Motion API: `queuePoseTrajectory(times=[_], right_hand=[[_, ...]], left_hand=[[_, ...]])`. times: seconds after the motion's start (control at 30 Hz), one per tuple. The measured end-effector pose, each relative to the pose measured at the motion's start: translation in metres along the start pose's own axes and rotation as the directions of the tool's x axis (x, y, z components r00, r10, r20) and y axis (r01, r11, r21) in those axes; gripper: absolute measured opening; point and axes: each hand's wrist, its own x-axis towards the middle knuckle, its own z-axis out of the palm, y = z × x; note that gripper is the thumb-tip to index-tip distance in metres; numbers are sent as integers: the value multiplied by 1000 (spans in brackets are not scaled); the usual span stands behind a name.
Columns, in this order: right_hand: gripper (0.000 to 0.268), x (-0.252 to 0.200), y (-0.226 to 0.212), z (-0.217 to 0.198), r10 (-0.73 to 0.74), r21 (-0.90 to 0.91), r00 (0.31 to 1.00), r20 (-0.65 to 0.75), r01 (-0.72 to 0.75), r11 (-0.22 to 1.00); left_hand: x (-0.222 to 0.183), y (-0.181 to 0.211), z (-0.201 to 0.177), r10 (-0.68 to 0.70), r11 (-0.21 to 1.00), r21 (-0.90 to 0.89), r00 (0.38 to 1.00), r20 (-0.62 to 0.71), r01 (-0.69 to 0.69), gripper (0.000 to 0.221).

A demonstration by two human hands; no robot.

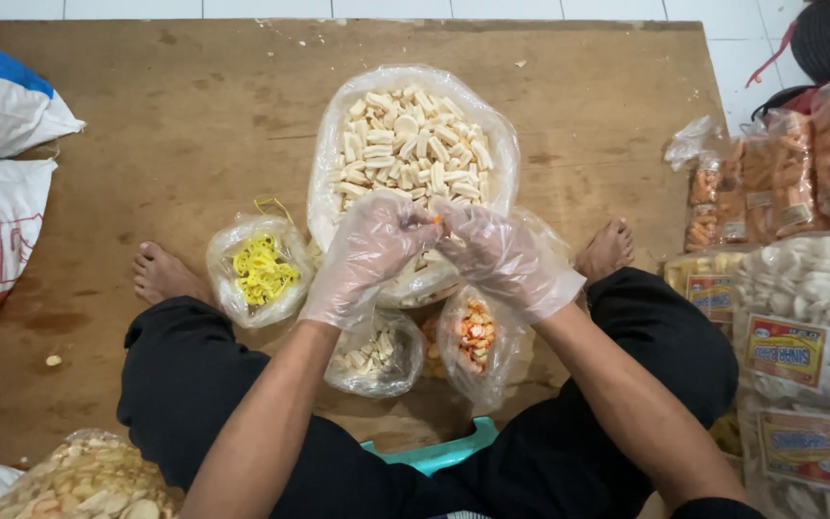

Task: Sorting various snack items from a large central bag into smaller plastic bags by hand.

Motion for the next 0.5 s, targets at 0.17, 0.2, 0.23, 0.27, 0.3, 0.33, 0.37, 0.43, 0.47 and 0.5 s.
queuePoseTrajectory(times=[0.17, 0.2, 0.23, 0.27, 0.3, 0.33, 0.37, 0.43, 0.47, 0.5], right_hand=[[29, -9, 14, 16, 36, 88, 999, -17, -35, 996], [26, -9, 16, 18, 47, 115, 999, -23, -44, 992], [26, -9, 18, 18, 48, 116, 999, -26, -44, 992], [25, -10, 20, 18, 57, 143, 998, -30, -52, 988], [25, -11, 21, 19, 67, 171, 997, -34, -60, 983], [25, -12, 18, 9, 67, 171, 997, -35, -61, 983], [26, -12, 14, -1, 136, 413, 990, 40, -141, 900], [27, -15, 16, -7, 181, 621, 974, 133, -225, 751], [25, -15, 22, -4, 177, 583, 978, 111, -208, 786], [24, -15, 28, -2, 171, 542, 981, 89, -192, 818]], left_hand=[[-6, 7, 0, 37, 999, 9, 996, 82, -38, 27], [-10, 12, -4, 48, 999, 4, 993, 110, -48, 25], [-11, 10, -6, 49, 999, 7, 993, 111, -50, 25], [-12, 7, -8, 18, 999, -34, 997, 81, -15, 25], [-14, 5, -10, -15, 997, -76, 998, 53, 19, 25], [-6, -2, -14, -14, 997, -75, 998, 53, 18, 25], [2, -9, -20, -39, 999, -31, 999, -24, 39, 23], [15, -28, -24, -63, 998, 11, 993, -101, 65, 21], [22, -38, -25, -80, 997, 1, 985, -151, 81, 19], [29, -49, -26, -97, 995, -11, 975, -200, 97, 16]])
